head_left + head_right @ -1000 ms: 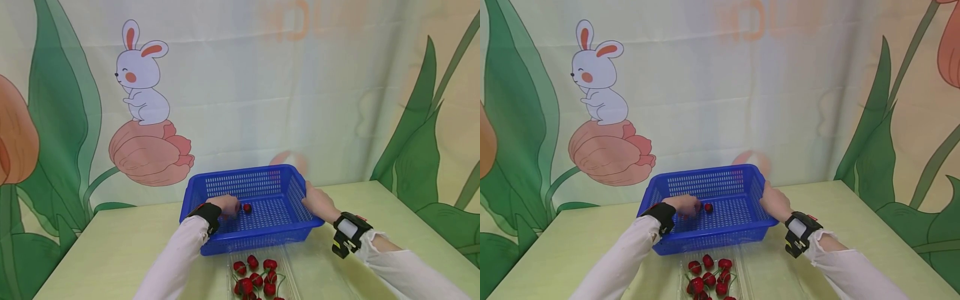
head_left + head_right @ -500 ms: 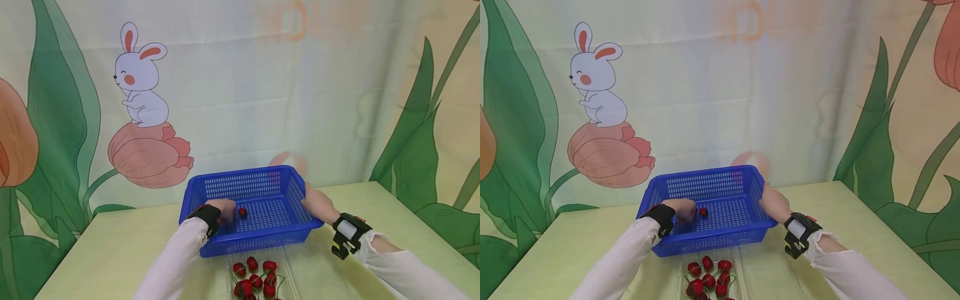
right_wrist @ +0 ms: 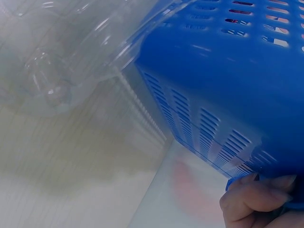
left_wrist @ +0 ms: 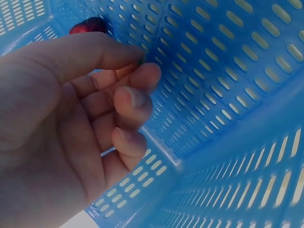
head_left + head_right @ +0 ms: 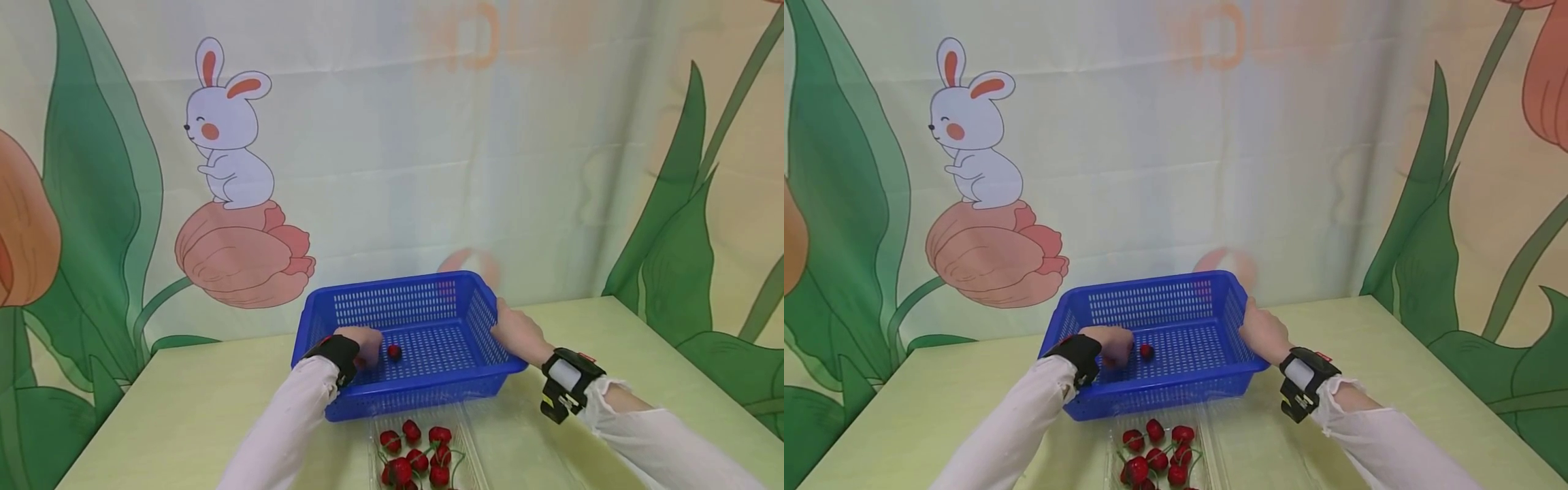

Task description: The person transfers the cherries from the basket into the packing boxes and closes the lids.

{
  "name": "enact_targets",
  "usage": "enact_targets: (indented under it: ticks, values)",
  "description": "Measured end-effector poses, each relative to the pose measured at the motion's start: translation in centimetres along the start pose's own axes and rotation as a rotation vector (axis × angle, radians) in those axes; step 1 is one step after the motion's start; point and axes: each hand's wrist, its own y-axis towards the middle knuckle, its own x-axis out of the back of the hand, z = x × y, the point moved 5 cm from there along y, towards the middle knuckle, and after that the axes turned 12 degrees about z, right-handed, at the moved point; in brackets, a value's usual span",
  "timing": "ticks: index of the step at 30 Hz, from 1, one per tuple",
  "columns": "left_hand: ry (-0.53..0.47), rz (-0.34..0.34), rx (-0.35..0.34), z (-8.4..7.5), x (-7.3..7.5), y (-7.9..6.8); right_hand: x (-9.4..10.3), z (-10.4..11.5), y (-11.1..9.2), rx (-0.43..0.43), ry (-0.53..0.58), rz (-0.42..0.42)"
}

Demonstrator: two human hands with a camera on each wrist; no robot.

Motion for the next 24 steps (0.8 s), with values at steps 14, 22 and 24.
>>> enact_targets:
  ticks: [14, 22, 24]
  values:
    - [-0.07, -0.144, 0.042, 0.5, 1.6, -0.2, 0.1, 0.0, 0.1, 0.003, 0.005, -0.007]
    - [-0.069, -0.164, 0.036, 1.2, 2.1, -0.9, 0.0, -0.1, 0.2, 0.003, -0.001, -0.014]
    - [-0.049, -0.172, 0.031, 1.3, 2.3, -1.3, 0.0, 0.0, 0.2, 0.005, -0.004, -0.015]
